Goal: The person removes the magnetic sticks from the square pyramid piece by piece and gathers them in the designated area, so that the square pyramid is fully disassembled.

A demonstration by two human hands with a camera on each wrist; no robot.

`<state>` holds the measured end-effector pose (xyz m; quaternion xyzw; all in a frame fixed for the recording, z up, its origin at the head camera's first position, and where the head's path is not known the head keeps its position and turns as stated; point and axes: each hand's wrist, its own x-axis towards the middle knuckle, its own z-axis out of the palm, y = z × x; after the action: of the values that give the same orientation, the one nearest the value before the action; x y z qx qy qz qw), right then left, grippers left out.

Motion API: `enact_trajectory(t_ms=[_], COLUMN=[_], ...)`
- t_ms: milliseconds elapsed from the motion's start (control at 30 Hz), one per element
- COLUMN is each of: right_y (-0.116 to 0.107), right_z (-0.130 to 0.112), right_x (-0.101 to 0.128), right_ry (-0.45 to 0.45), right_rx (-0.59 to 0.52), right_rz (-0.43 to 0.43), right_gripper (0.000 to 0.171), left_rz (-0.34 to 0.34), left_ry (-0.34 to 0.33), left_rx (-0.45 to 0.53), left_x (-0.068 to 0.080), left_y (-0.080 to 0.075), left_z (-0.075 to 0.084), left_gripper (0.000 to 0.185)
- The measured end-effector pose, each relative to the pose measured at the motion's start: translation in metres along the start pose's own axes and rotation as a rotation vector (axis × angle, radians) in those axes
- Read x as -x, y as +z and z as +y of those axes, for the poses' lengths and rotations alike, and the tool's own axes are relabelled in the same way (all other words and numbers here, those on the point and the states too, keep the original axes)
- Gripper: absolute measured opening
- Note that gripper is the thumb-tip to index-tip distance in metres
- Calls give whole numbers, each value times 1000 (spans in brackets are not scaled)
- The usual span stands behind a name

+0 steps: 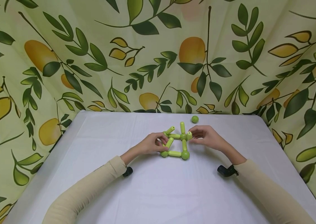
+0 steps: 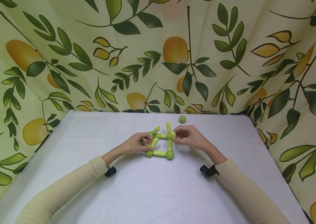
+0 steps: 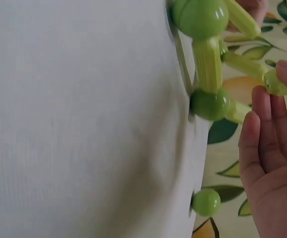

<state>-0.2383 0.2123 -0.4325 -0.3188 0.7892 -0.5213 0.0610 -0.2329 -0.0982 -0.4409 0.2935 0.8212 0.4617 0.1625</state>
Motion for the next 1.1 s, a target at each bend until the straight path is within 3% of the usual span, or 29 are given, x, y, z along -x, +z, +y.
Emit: enact_trajectory(t_ms=[533,1100], right_y=[-47,-76], right_z=[25,44], right_x=[20,33], right_ry=[130,148], right_rx=[-1,65], right_rz=[120,239], right_gripper=[30,24], left_rz=[-2,-8], left_ry=[-6,-10], left_rx=[5,4], left_x=[0,-1], left_y=[0,-1], left_z=[-1,-1], left_gripper=[27,27])
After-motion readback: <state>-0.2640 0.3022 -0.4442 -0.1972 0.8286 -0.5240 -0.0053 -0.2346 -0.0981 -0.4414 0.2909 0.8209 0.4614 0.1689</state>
